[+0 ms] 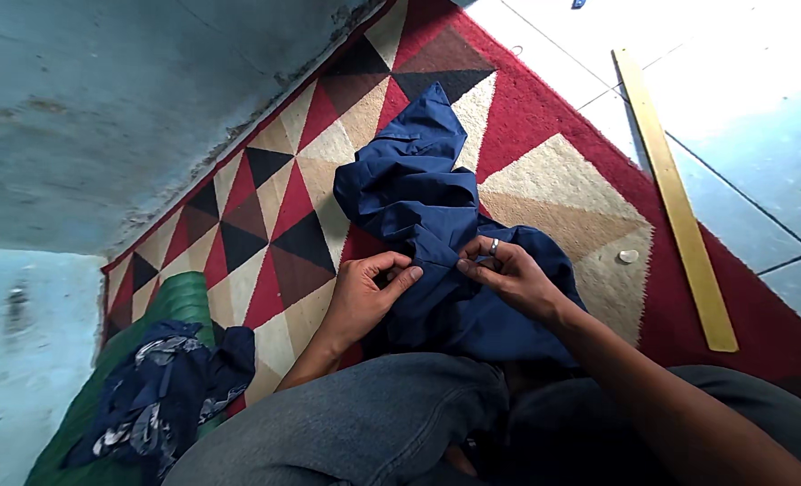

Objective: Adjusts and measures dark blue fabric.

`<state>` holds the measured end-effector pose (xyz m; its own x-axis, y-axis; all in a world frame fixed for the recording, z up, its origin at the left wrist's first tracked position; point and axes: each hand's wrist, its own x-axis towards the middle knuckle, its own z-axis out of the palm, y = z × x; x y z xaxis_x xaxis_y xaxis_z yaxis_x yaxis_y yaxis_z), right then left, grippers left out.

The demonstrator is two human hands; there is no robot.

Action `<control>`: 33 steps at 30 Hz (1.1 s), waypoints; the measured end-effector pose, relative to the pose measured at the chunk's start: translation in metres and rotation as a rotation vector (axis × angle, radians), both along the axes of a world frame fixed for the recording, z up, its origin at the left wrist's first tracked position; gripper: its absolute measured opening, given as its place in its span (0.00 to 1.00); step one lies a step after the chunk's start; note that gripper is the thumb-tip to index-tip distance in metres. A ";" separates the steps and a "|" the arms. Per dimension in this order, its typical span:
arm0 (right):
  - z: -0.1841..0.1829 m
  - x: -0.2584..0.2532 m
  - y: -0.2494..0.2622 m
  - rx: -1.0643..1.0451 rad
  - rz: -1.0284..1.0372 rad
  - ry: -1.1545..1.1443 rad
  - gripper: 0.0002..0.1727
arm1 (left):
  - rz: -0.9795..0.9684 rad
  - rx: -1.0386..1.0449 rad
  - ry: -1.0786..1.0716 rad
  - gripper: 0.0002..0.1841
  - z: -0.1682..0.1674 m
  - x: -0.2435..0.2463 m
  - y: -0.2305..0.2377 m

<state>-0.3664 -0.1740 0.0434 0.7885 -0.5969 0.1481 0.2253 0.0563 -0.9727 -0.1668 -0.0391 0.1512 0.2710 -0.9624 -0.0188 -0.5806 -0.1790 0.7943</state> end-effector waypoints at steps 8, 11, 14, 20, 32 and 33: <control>0.001 0.002 0.003 0.032 -0.005 -0.001 0.04 | -0.041 0.019 -0.006 0.05 0.000 -0.005 -0.002; 0.001 0.002 0.003 0.048 -0.020 0.002 0.03 | -0.032 0.018 -0.004 0.05 0.000 -0.005 -0.003; 0.005 0.003 0.004 0.068 -0.043 0.007 0.02 | -0.040 0.054 -0.021 0.05 0.003 -0.003 -0.007; 0.010 0.004 0.002 0.086 -0.057 0.028 0.02 | -0.177 0.193 -0.116 0.13 0.018 0.009 -0.021; 0.020 0.004 -0.006 0.357 -0.129 -0.006 0.03 | -0.096 0.266 0.067 0.11 0.027 -0.002 -0.055; 0.018 0.005 -0.005 0.340 -0.131 -0.002 0.03 | -0.059 0.282 0.106 0.10 0.024 -0.003 -0.053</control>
